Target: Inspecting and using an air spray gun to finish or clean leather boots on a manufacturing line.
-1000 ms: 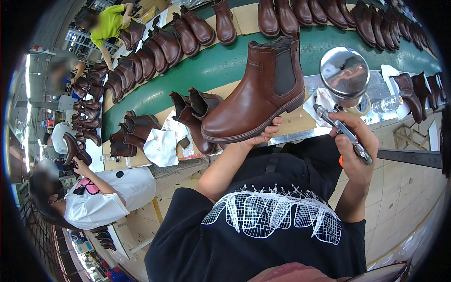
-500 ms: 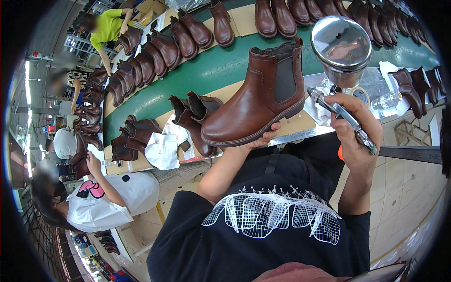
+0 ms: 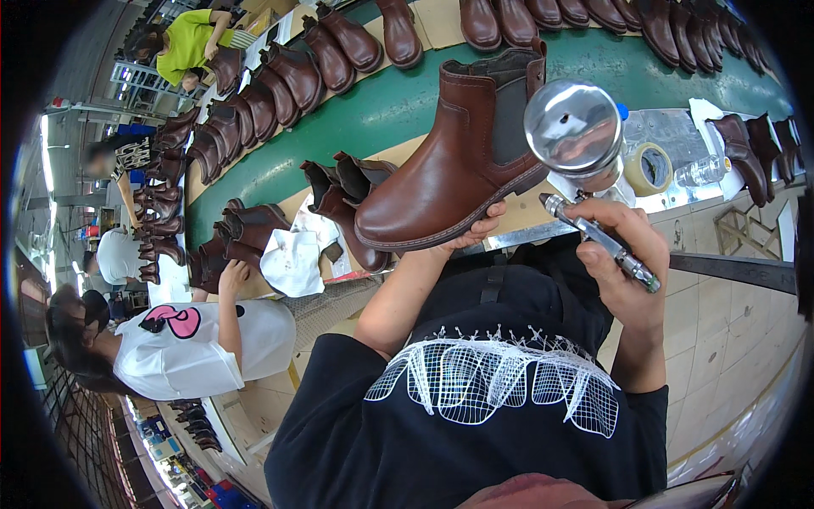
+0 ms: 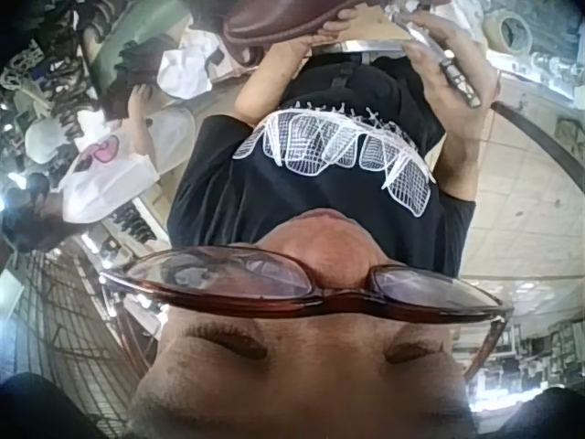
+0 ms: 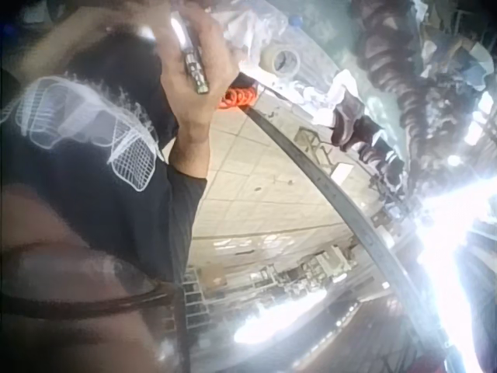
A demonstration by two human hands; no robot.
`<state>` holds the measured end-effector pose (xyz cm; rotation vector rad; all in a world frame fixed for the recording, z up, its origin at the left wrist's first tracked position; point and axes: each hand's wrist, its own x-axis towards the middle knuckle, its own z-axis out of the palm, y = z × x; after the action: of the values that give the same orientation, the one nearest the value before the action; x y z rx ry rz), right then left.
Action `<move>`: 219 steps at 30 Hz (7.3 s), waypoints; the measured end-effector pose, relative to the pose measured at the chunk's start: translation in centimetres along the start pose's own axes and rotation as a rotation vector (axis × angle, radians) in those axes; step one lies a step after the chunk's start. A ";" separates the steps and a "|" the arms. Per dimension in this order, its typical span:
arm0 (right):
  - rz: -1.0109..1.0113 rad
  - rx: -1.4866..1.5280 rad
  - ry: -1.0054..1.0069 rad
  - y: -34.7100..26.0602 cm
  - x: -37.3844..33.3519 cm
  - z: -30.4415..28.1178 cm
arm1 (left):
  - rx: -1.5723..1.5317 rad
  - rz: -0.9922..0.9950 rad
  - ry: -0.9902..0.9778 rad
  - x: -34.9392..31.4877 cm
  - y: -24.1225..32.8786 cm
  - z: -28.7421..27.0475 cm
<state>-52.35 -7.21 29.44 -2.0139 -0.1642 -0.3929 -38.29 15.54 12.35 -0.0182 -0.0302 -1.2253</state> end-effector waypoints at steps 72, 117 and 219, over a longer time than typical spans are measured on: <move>0.078 0.118 0.104 2.9 -1.0 2.2 | -0.121 0.004 -0.032 -3.0 3.0 0.0; 0.589 0.435 0.032 10.5 4.9 3.8 | 2.180 0.824 1.279 18.5 38.1 -5.4; -0.044 0.160 0.240 0.0 5.0 0.3 | 1.402 0.742 0.704 -2.1 -1.1 0.9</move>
<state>-47.61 -7.23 31.04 -1.7929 -0.0872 -0.6263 -40.02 17.16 13.17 1.4814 -0.2376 -0.2178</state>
